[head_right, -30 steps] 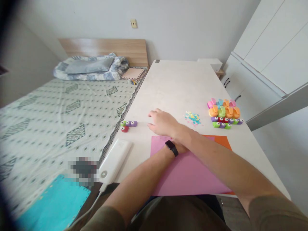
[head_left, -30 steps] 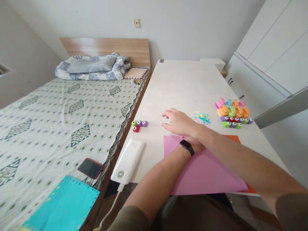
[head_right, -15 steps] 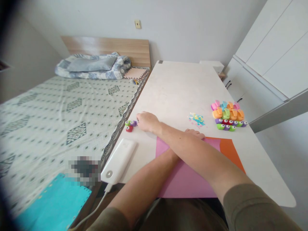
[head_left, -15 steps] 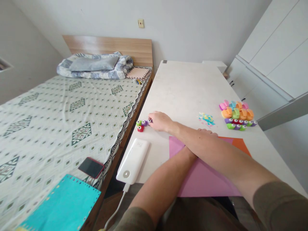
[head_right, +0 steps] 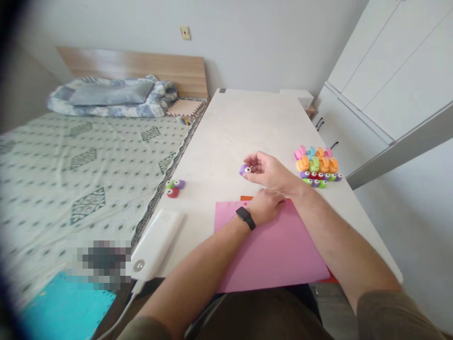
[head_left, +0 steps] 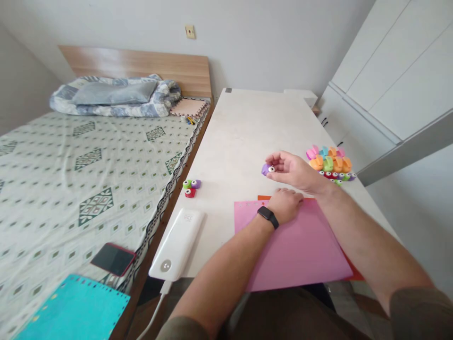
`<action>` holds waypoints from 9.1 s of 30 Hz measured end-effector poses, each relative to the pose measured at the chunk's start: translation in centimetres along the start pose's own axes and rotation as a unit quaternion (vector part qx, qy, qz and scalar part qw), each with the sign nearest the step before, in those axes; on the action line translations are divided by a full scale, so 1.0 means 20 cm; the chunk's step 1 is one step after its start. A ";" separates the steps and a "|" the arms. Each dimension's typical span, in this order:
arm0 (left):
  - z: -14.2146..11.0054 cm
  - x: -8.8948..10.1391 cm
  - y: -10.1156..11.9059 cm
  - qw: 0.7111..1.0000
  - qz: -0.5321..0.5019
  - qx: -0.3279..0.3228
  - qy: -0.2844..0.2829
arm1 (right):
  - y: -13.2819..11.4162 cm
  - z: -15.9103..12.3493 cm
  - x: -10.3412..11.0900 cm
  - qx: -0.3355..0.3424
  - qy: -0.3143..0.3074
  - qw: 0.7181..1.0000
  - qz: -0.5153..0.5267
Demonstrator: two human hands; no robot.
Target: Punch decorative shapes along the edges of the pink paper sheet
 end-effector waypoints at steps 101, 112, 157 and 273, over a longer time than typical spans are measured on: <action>0.03 0.03 -0.04 1.000 -0.017 0.009 0.010 | 0.55 -0.55 0.56 -0.118 -0.047 0.987 -0.098; 0.03 0.01 -0.06 1.000 -0.010 0.000 0.015 | 0.56 -0.54 0.53 -0.131 -0.026 0.988 -0.078; 0.03 0.00 -0.06 0.999 -0.008 -0.002 0.032 | 0.59 -0.53 0.53 -0.145 -0.029 0.981 -0.125; 0.26 -0.01 0.04 0.994 -0.100 0.016 -0.041 | 0.56 -0.52 0.48 -0.086 -0.017 0.975 -0.202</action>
Point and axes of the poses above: each hand's wrist, its own z-axis towards the middle knuckle, its own x-axis out of the back of the hand, y = z × x, the point moved 1 cm from there along z, towards the middle knuckle, and after that the axes turned 6 degrees about -z, right-handed, at the moved point
